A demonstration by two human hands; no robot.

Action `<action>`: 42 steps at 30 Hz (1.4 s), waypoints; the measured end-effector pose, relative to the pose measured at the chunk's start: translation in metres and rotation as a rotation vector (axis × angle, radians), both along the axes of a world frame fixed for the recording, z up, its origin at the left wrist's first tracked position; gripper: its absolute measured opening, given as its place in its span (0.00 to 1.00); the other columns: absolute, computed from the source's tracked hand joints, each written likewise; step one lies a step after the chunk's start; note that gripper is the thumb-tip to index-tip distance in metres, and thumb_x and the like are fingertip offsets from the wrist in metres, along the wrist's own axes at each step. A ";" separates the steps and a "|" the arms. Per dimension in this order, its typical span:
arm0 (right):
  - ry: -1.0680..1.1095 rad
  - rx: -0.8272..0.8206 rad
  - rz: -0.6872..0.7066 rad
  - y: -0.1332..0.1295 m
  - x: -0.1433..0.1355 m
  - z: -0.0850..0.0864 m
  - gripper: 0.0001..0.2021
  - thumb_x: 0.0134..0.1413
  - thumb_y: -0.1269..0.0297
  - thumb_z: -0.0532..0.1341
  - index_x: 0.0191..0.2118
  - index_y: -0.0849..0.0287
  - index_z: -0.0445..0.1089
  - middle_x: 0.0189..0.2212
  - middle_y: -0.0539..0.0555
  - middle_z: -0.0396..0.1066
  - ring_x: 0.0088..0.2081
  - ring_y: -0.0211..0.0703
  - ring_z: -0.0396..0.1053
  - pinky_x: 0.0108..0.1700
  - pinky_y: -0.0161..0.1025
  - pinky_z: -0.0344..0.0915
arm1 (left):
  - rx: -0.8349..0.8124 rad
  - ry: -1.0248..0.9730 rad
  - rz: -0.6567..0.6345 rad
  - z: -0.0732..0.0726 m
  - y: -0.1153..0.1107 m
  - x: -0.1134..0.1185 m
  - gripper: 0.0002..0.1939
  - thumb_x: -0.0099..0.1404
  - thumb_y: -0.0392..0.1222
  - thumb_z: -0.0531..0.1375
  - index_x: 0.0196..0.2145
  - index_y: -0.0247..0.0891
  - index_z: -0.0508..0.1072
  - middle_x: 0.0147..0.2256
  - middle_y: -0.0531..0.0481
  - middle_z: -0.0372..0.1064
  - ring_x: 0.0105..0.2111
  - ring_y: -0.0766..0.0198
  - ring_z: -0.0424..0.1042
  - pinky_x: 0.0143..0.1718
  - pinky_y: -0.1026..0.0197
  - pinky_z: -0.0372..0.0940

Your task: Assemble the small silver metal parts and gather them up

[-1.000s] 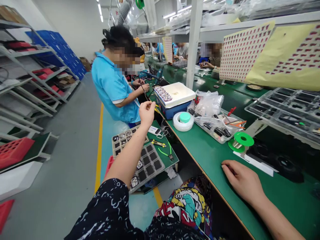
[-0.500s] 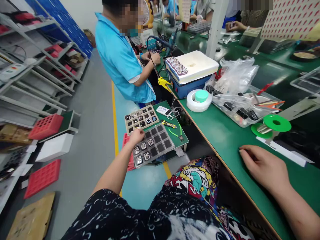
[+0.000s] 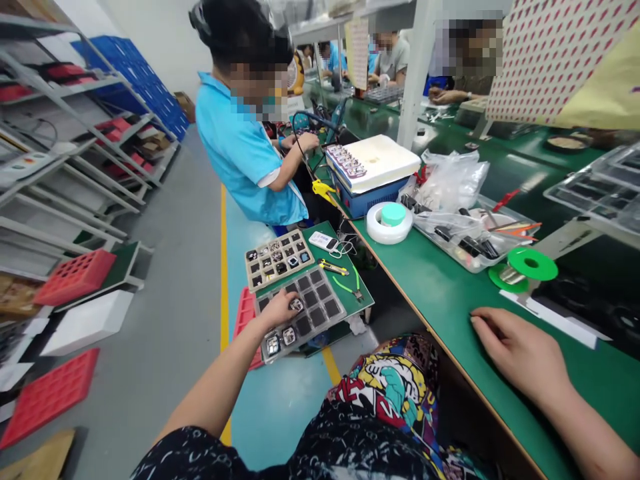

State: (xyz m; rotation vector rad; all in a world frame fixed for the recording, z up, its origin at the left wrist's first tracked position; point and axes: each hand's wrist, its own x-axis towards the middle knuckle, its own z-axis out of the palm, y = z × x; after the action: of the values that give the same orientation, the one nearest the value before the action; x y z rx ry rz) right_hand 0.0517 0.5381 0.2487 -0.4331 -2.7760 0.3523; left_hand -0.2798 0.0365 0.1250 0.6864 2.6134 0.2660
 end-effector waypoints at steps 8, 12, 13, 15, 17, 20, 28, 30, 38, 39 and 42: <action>-0.003 0.000 0.020 0.001 0.001 -0.002 0.17 0.74 0.47 0.54 0.48 0.49 0.77 0.46 0.49 0.81 0.42 0.50 0.80 0.38 0.43 0.70 | -0.062 -0.054 -0.064 0.016 0.008 -0.013 0.15 0.53 0.41 0.67 0.40 0.41 0.77 0.42 0.47 0.71 0.43 0.51 0.73 0.46 0.56 0.66; 0.006 -0.011 0.016 -0.001 0.001 -0.003 0.16 0.75 0.48 0.54 0.48 0.48 0.77 0.46 0.48 0.81 0.43 0.48 0.79 0.39 0.43 0.70 | -0.078 -0.094 -0.096 0.029 0.015 -0.011 0.08 0.56 0.39 0.63 0.35 0.41 0.77 0.35 0.50 0.74 0.38 0.55 0.74 0.40 0.58 0.64; 0.008 -0.013 0.015 -0.001 0.001 -0.002 0.16 0.75 0.48 0.54 0.48 0.48 0.77 0.46 0.48 0.81 0.43 0.47 0.79 0.39 0.43 0.70 | -0.083 -0.094 -0.099 0.034 0.017 -0.011 0.05 0.56 0.39 0.63 0.33 0.41 0.77 0.33 0.50 0.74 0.36 0.56 0.74 0.39 0.58 0.63; 0.003 -0.018 0.015 -0.003 0.001 -0.001 0.16 0.75 0.49 0.54 0.48 0.48 0.77 0.45 0.48 0.81 0.42 0.47 0.79 0.39 0.43 0.70 | -0.090 -0.084 -0.100 0.047 0.024 -0.016 0.02 0.57 0.40 0.63 0.29 0.40 0.76 0.30 0.49 0.74 0.32 0.57 0.72 0.36 0.57 0.62; -0.005 -0.021 0.010 -0.005 0.001 0.001 0.15 0.75 0.50 0.54 0.47 0.48 0.76 0.44 0.48 0.80 0.41 0.46 0.79 0.38 0.43 0.69 | -0.080 -0.061 -0.095 0.069 0.033 -0.026 0.03 0.58 0.40 0.64 0.28 0.39 0.76 0.29 0.48 0.74 0.31 0.57 0.72 0.35 0.57 0.62; -0.015 -0.028 0.008 -0.006 0.000 0.003 0.15 0.76 0.51 0.54 0.47 0.48 0.76 0.44 0.48 0.80 0.41 0.47 0.78 0.38 0.42 0.68 | 0.005 -0.005 -0.103 0.123 0.057 -0.048 0.08 0.63 0.45 0.63 0.34 0.40 0.80 0.37 0.45 0.78 0.36 0.56 0.74 0.38 0.57 0.65; -0.015 -0.041 0.014 -0.007 -0.001 0.005 0.13 0.76 0.53 0.54 0.47 0.48 0.75 0.42 0.47 0.80 0.40 0.46 0.77 0.39 0.42 0.67 | 0.664 0.394 -0.174 0.302 0.200 -0.075 0.18 0.61 0.56 0.70 0.39 0.39 0.85 0.30 0.49 0.71 0.30 0.62 0.66 0.34 0.58 0.62; -0.010 -0.044 0.021 -0.008 -0.001 0.006 0.13 0.76 0.54 0.54 0.47 0.48 0.74 0.42 0.48 0.79 0.40 0.45 0.77 0.39 0.42 0.67 | 0.717 0.469 -0.178 0.322 0.245 -0.085 0.14 0.59 0.49 0.71 0.36 0.36 0.85 0.28 0.50 0.69 0.30 0.63 0.65 0.35 0.58 0.62; -0.015 -0.058 0.036 -0.007 0.000 0.005 0.13 0.76 0.54 0.54 0.47 0.50 0.75 0.43 0.50 0.80 0.41 0.47 0.77 0.40 0.43 0.67 | 0.630 0.371 -0.013 0.322 0.352 -0.138 0.07 0.53 0.35 0.71 0.32 0.32 0.81 0.26 0.46 0.71 0.32 0.58 0.69 0.43 0.52 0.68; -0.015 -0.061 0.034 -0.007 0.000 0.005 0.13 0.76 0.54 0.53 0.47 0.50 0.75 0.43 0.50 0.80 0.41 0.47 0.77 0.40 0.43 0.67 | 0.578 0.373 -0.006 0.320 0.355 -0.141 0.08 0.52 0.35 0.71 0.32 0.32 0.81 0.26 0.45 0.71 0.33 0.56 0.69 0.44 0.51 0.68; -0.011 -0.067 0.032 -0.007 0.000 0.005 0.13 0.76 0.55 0.54 0.47 0.49 0.75 0.43 0.50 0.80 0.41 0.46 0.77 0.40 0.43 0.67 | 0.458 0.403 -0.006 0.317 0.357 -0.143 0.11 0.50 0.34 0.72 0.33 0.34 0.80 0.29 0.43 0.74 0.38 0.52 0.71 0.47 0.50 0.68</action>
State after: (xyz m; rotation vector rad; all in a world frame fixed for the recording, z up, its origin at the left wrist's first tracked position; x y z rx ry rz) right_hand 0.0515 0.5306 0.2538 -0.4082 -2.7908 0.4522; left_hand -0.4225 0.3931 0.4424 0.9841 2.9566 0.8182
